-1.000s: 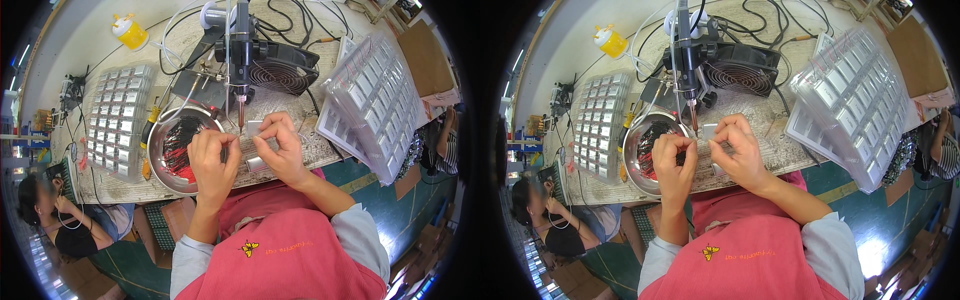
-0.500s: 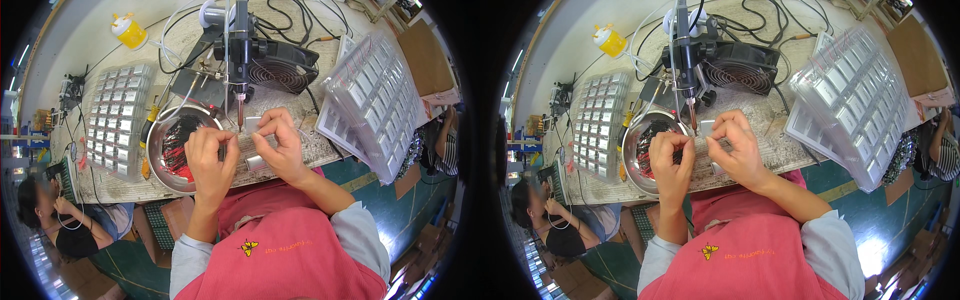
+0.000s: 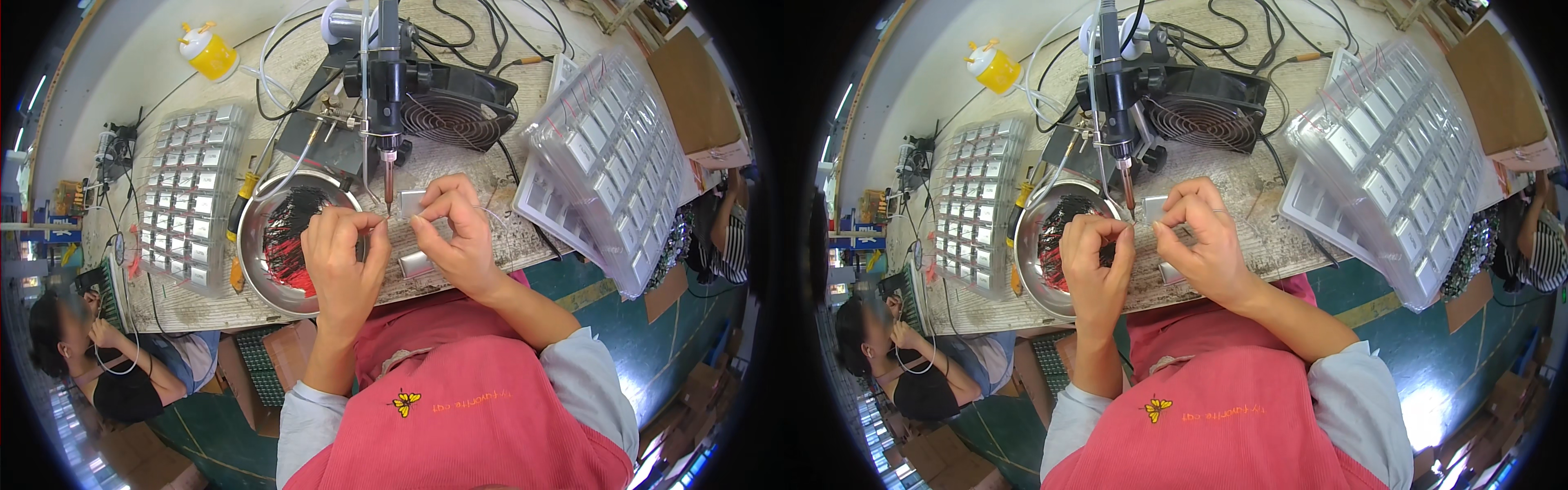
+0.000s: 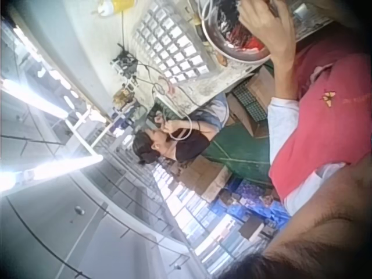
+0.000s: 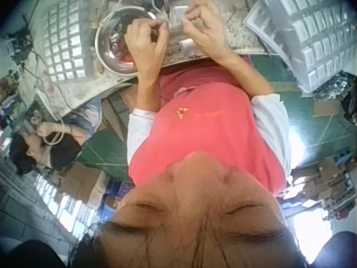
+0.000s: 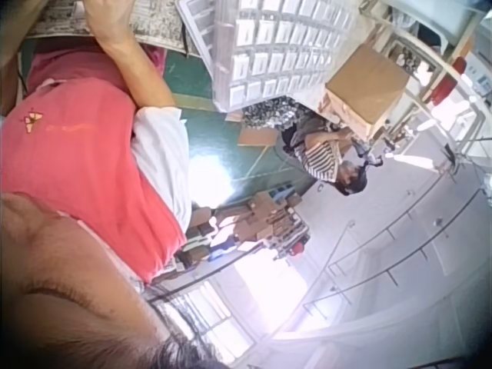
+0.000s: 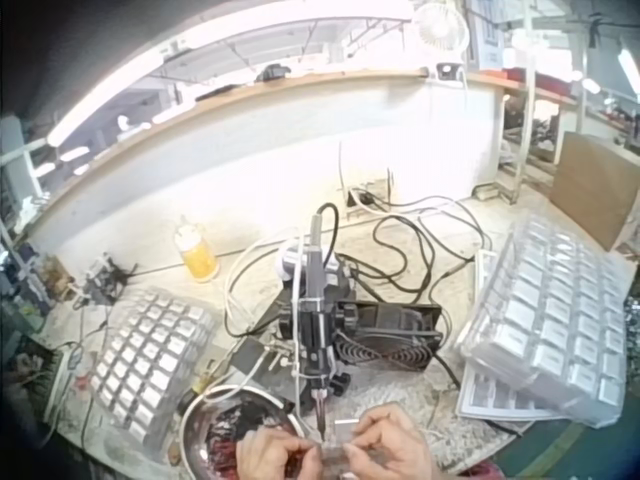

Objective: The person solders wires onto small battery packs using a mounted soldering iron and places the assembled units into a plastic tray.

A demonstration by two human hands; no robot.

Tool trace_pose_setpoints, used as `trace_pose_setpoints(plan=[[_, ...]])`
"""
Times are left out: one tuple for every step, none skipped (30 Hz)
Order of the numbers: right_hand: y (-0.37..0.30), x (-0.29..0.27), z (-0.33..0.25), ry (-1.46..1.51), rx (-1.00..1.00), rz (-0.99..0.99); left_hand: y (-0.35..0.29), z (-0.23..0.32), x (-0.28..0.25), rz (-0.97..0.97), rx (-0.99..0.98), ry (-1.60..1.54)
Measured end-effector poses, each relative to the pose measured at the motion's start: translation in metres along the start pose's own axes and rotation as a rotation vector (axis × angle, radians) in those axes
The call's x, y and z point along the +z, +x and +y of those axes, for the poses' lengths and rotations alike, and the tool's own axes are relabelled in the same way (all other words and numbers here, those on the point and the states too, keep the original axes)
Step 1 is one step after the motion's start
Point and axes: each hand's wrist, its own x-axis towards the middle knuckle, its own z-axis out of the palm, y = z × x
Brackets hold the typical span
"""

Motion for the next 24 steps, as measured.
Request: trace_pose_setpoints(plan=[[-0.001, 0.0, 0.001, 0.008, 0.004, 0.003, 0.0, 0.001, -0.001, -0.012, -0.014, 0.001], [-0.001, 0.001, 0.001, 0.016, 0.009, 0.007, 0.0, 0.001, -0.001, -0.012, -0.014, 0.001], [-0.001, 0.001, 0.001, 0.015, 0.008, 0.007, 0.0, 0.0, -0.001, -0.019, -0.017, 0.002], [-0.001, 0.0, 0.002, 0.017, 0.007, 0.006, -0.001, 0.0, 0.0, -0.026, -0.019, 0.003], [-0.001, 0.0, 0.002, 0.02, 0.005, 0.006, 0.0, 0.0, 0.0, -0.026, -0.019, 0.002], [-0.001, 0.0, 0.002, 0.019, 0.005, 0.006, 0.0, 0.0, 0.0, -0.025, -0.015, 0.003], [-0.001, 0.0, 0.001, 0.02, 0.006, 0.005, 0.0, 0.0, 0.0, -0.023, -0.011, 0.004], [-0.001, 0.0, 0.001, 0.021, 0.006, 0.005, 0.0, 0.0, 0.0, -0.023, -0.011, 0.004], [-0.001, 0.0, 0.001, 0.021, 0.006, 0.004, 0.0, 0.001, 0.0, -0.024, -0.007, 0.006], [-0.001, 0.0, 0.002, 0.024, 0.006, 0.004, 0.001, 0.001, 0.0, -0.026, -0.002, 0.008], [-0.001, 0.0, 0.002, 0.026, 0.007, 0.004, 0.001, 0.001, 0.0, -0.025, -0.002, 0.008], [-0.001, 0.0, 0.002, 0.026, 0.007, 0.004, 0.0, 0.001, 0.0, -0.027, -0.008, 0.007], [-0.001, 0.0, 0.002, 0.024, 0.007, 0.002, 0.0, 0.001, 0.0, -0.028, -0.013, 0.006], [-0.001, 0.0, 0.002, 0.021, 0.007, 0.0, 0.0, 0.0, 0.0, -0.028, -0.013, 0.006], [-0.001, 0.0, 0.002, 0.021, 0.007, -0.001, -0.001, -0.001, 0.001, -0.022, -0.008, 0.007], [-0.001, 0.0, 0.001, 0.022, 0.013, 0.0, -0.001, -0.002, 0.001, -0.016, -0.002, 0.007], [-0.002, 0.0, 0.001, 0.023, 0.02, 0.0, -0.001, -0.002, 0.0, -0.016, -0.002, 0.007], [-0.002, 0.001, 0.001, 0.024, 0.019, 0.0, -0.001, -0.002, 0.0, -0.022, -0.002, 0.009], [-0.002, 0.001, 0.001, 0.019, 0.019, 0.001, -0.001, -0.002, -0.001, -0.028, -0.001, 0.011], [-0.002, 0.002, 0.001, 0.015, 0.019, 0.003, -0.002, -0.003, -0.002, -0.027, -0.002, 0.012], [-0.002, 0.001, 0.001, 0.013, 0.019, 0.004, -0.002, -0.002, -0.004, -0.02, 0.003, 0.026], [-0.003, 0.001, 0.002, 0.021, 0.029, 0.008, -0.002, -0.001, -0.006, -0.013, 0.007, 0.04], [-0.003, 0.001, 0.003, 0.029, 0.039, 0.011, -0.003, 0.0, -0.009, 0.005, -0.031, 0.003], [-0.004, 0.001, 0.003, 0.033, 0.039, 0.012, -0.005, 0.001, -0.014, 0.023, -0.07, -0.029]])
